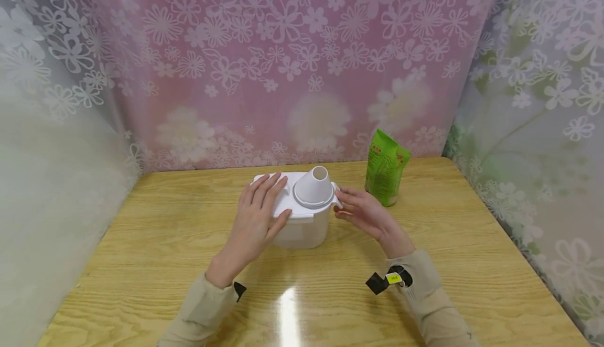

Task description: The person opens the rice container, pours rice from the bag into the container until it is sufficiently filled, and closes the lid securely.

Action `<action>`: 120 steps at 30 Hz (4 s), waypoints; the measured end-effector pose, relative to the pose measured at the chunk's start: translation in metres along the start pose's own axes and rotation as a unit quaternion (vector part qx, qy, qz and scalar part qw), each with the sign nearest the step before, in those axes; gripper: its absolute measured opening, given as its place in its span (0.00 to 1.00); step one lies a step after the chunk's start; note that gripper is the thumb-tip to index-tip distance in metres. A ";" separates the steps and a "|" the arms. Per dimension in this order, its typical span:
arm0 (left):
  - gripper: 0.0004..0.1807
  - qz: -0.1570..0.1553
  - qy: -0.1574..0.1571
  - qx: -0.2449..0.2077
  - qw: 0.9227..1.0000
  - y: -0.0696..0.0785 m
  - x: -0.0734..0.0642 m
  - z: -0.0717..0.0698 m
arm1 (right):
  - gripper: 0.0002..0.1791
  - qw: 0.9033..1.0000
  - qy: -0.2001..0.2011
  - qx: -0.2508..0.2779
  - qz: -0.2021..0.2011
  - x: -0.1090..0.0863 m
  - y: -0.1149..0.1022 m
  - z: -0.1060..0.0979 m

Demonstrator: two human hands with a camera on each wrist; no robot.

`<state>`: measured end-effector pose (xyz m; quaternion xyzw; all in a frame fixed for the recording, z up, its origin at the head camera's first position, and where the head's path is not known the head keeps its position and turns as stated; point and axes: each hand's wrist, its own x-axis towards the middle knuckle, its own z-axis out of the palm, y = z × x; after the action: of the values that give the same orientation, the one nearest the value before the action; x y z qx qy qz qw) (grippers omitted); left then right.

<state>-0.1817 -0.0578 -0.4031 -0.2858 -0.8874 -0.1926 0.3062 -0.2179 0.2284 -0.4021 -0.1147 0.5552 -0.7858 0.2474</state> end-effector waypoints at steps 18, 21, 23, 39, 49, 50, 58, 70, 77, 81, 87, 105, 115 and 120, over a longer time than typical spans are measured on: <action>0.33 -0.005 -0.008 -0.006 1.000 0.001 -0.001 0.000 | 0.26 0.901 0.176 -0.379 -0.114 -0.015 -0.013 0.035; 0.33 -0.003 -0.005 -0.004 1.000 0.001 0.000 0.000 | 0.25 0.880 0.191 -0.407 -0.153 -0.016 -0.013 0.043; 0.33 -0.003 -0.006 -0.002 1.000 0.001 0.000 0.000 | 0.24 0.862 0.196 -0.431 -0.180 -0.017 -0.013 0.048; 0.33 -0.002 -0.008 -0.007 1.000 0.000 0.000 -0.001 | 0.47 0.764 0.227 -0.555 -0.238 -0.015 0.002 0.073; 0.36 -0.015 -0.002 -0.085 0.996 -0.004 0.001 -0.008 | 0.47 0.770 0.226 -0.551 -0.228 -0.016 0.003 0.074; 0.36 -0.016 0.003 -0.099 0.995 -0.006 0.002 -0.009 | 0.47 0.771 0.227 -0.550 -0.228 -0.016 0.003 0.074; 0.33 -0.053 -0.023 -0.115 0.992 -0.028 0.003 -0.026 | 0.47 0.767 0.232 -0.552 -0.229 -0.016 0.002 0.076; 0.35 -0.114 -0.087 -0.130 0.981 -0.033 0.001 -0.031 | 0.46 0.780 0.219 -0.548 -0.207 -0.015 0.000 0.075; 0.33 -0.100 -0.072 -0.119 0.985 -0.032 0.000 -0.032 | 0.45 0.799 0.205 -0.531 -0.193 -0.012 0.000 0.071; 0.32 -0.089 -0.063 -0.107 0.988 -0.031 -0.002 -0.033 | 0.44 0.811 0.193 -0.521 -0.184 -0.011 -0.001 0.068; 0.33 -0.083 -0.063 -0.101 0.989 -0.031 -0.006 -0.033 | 0.42 0.834 0.175 -0.494 -0.173 -0.009 -0.004 0.067; 0.38 -0.079 -0.055 -0.101 0.990 -0.029 -0.019 -0.033 | 0.39 0.873 0.145 -0.436 -0.164 0.002 -0.007 0.066; 0.39 -0.066 -0.048 -0.109 0.991 -0.029 -0.028 -0.034 | 0.37 0.892 0.124 -0.407 -0.153 0.009 -0.010 0.062; 0.39 -0.039 -0.028 -0.111 0.993 -0.028 -0.031 -0.034 | 0.34 0.895 0.114 -0.400 -0.161 0.013 -0.010 0.060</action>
<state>-0.1645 -0.1092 -0.4031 -0.2885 -0.8792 -0.2933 0.2404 -0.2042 0.1758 -0.3723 -0.2012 0.8208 -0.5344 -0.0145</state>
